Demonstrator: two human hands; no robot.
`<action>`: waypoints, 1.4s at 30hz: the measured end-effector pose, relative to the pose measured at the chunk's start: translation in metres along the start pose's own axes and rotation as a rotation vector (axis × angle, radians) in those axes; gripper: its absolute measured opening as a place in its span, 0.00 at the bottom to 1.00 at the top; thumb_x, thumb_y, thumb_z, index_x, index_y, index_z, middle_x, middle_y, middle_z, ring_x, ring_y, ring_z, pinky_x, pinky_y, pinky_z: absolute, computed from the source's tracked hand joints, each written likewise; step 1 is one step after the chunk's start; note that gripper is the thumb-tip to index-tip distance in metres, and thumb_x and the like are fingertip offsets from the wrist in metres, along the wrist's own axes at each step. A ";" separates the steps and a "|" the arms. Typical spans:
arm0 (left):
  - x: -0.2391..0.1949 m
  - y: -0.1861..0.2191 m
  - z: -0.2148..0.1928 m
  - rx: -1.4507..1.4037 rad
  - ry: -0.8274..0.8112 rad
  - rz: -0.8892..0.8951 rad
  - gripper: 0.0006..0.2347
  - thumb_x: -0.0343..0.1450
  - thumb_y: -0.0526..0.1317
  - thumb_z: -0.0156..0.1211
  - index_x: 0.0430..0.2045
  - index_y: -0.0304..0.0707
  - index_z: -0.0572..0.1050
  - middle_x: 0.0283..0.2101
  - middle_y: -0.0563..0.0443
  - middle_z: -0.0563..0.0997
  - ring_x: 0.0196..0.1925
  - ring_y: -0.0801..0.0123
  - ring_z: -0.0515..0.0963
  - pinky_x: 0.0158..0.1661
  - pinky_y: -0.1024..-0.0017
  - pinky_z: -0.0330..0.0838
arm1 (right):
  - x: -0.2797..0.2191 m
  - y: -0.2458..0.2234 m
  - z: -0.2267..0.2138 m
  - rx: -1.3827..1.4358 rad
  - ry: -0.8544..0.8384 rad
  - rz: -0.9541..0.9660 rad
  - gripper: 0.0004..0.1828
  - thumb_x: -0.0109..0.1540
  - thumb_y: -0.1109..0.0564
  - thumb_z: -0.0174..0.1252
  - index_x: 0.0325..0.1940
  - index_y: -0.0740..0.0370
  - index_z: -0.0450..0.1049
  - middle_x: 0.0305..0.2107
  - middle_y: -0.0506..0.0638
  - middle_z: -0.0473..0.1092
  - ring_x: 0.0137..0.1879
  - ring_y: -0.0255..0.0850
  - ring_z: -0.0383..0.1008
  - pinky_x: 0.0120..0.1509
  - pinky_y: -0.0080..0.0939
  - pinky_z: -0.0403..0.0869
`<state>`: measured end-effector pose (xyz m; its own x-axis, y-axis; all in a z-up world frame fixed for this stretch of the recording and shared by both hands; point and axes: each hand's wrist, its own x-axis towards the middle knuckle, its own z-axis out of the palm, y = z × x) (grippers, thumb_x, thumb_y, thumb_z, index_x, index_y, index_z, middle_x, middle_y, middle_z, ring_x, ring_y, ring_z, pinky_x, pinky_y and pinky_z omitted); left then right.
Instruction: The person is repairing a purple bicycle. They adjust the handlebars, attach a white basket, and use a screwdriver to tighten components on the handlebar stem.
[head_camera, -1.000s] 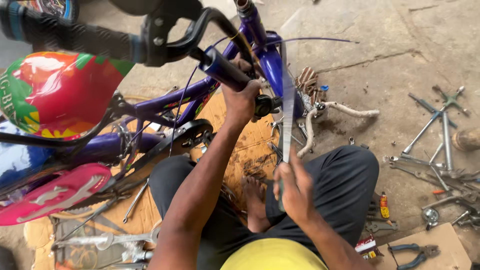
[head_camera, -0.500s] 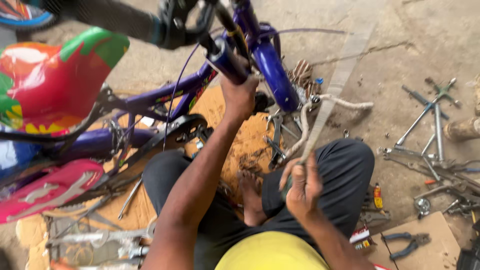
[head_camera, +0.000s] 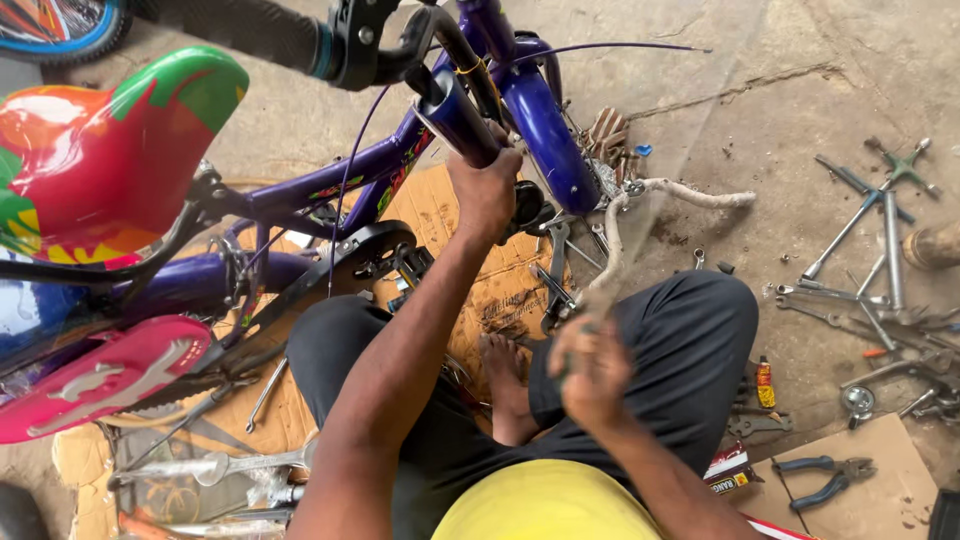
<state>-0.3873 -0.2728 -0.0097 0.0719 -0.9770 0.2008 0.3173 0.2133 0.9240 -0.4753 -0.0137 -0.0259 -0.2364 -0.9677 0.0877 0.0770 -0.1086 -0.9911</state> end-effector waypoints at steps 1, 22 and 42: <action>-0.001 -0.001 0.001 0.086 0.012 -0.047 0.05 0.62 0.29 0.62 0.26 0.35 0.73 0.28 0.54 0.75 0.30 0.72 0.74 0.33 0.70 0.71 | 0.004 -0.001 0.000 0.045 -0.011 0.086 0.15 0.75 0.50 0.48 0.52 0.67 0.67 0.22 0.48 0.65 0.22 0.34 0.66 0.24 0.38 0.70; 0.002 -0.033 0.018 0.123 0.047 -0.054 0.03 0.62 0.29 0.63 0.22 0.31 0.74 0.24 0.55 0.73 0.26 0.75 0.71 0.28 0.72 0.67 | -0.015 0.037 -0.012 -0.005 0.034 0.214 0.27 0.70 0.40 0.45 0.66 0.60 0.67 0.24 0.47 0.66 0.22 0.32 0.65 0.24 0.36 0.68; 0.007 -0.007 0.006 -0.084 0.073 -0.083 0.04 0.62 0.29 0.63 0.26 0.34 0.75 0.27 0.55 0.76 0.29 0.75 0.75 0.33 0.73 0.72 | -0.015 0.088 -0.013 -0.171 -0.009 0.790 0.16 0.70 0.47 0.46 0.42 0.61 0.73 0.17 0.46 0.63 0.19 0.36 0.64 0.22 0.40 0.66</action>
<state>-0.3950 -0.2812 -0.0125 0.1093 -0.9892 0.0974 0.4027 0.1337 0.9055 -0.4776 -0.0059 -0.1162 -0.1660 -0.7459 -0.6451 0.0681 0.6439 -0.7621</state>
